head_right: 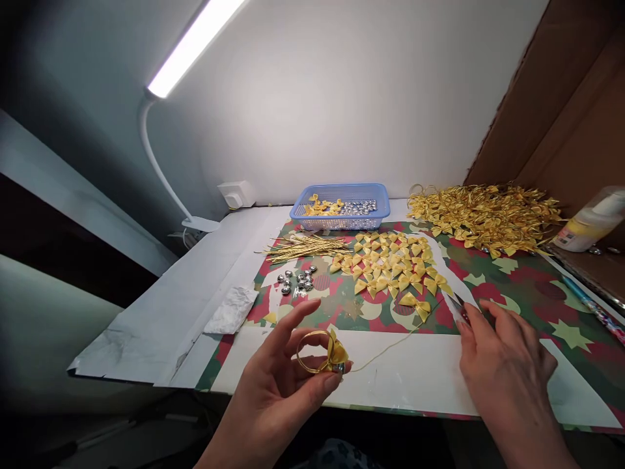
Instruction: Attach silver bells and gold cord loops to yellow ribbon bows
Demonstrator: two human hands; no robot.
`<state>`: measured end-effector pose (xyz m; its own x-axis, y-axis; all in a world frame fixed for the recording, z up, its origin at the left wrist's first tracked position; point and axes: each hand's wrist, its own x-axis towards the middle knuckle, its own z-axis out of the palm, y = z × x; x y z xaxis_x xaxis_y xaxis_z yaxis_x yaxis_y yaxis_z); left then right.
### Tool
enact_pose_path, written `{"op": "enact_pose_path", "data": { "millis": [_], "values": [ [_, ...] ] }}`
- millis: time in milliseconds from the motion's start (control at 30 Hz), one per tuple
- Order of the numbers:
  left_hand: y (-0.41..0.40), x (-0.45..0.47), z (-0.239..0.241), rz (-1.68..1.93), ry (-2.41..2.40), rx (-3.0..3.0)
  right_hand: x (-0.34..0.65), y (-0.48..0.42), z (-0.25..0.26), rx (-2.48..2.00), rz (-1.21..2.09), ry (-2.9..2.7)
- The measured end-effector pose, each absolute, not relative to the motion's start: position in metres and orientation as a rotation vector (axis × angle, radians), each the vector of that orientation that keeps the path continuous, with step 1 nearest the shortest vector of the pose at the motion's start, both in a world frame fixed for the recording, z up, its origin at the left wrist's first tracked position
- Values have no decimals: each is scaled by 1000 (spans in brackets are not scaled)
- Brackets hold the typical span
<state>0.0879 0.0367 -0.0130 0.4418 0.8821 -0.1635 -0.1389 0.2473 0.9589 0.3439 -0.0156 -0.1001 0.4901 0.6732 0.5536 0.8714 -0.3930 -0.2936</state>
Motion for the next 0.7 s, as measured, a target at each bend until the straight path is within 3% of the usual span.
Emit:
{"op": "enact_pose_path", "data": {
  "millis": [67,200,300,700],
  "values": [
    [39,89,-15,788,804,1095,328,-19,-87,-2074,-385,-1319],
    [42,87,-18,669,649,1014,293,-28,-52,-1564,335,-1523],
    [42,83,-18,611,595,979,279,-25,-36,-1438,680,-1560],
    [42,78,-20,621,725,1382,267,-1,-22,-1160,954,-1554]
  ]
}}
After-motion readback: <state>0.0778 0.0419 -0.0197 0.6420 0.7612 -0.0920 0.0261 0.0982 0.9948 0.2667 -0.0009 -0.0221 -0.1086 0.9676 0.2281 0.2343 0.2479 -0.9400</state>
